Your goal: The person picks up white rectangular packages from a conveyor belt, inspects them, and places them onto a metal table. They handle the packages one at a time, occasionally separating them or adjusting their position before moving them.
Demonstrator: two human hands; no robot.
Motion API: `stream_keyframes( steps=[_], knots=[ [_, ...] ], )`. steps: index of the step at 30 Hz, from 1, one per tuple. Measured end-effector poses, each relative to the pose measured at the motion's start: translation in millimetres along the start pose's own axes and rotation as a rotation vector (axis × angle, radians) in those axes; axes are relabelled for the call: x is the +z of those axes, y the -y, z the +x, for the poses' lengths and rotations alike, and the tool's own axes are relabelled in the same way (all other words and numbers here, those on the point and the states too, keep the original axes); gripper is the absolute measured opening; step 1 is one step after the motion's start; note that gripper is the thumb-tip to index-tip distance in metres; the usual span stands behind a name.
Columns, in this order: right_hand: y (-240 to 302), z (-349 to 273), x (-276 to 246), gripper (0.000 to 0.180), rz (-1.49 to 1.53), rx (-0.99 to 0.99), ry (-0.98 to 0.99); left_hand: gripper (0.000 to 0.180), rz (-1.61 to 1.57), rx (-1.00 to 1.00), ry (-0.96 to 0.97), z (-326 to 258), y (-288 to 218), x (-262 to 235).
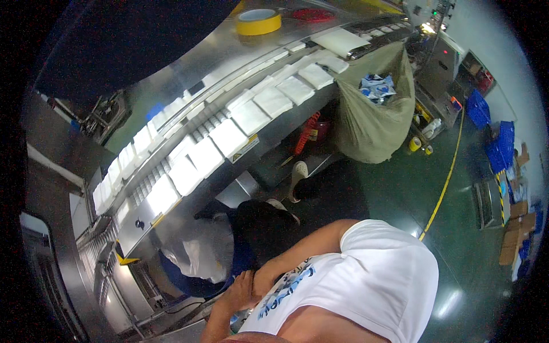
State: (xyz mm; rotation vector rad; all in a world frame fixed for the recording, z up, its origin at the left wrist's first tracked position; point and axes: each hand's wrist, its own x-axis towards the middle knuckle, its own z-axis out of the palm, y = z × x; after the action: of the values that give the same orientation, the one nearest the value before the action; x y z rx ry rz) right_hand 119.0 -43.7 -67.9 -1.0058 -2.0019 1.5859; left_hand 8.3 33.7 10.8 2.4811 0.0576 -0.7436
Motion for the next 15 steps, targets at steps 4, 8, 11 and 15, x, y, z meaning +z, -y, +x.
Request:
stream_keyframes(
  steps=[4,8,11,15],
  knots=[
    [-10.8,-6.6,-2.3,0.046,0.011,0.047,-0.012,0.073,0.130,0.210,-0.110,-4.9,3.1,-2.0],
    [-6.1,-5.0,5.8,0.047,-0.072,0.006,0.044,0.068,-0.110,-0.082,0.078,1.9,-4.8,-6.6],
    [-6.9,-8.2,5.1,0.047,-0.066,-0.004,0.104,0.067,-0.054,-0.049,0.076,2.6,-1.4,-0.7],
    [-12.5,-12.3,4.8,0.048,-0.053,-0.011,0.142,0.069,-0.074,-0.019,-0.006,3.5,7.9,7.3]
  ],
)
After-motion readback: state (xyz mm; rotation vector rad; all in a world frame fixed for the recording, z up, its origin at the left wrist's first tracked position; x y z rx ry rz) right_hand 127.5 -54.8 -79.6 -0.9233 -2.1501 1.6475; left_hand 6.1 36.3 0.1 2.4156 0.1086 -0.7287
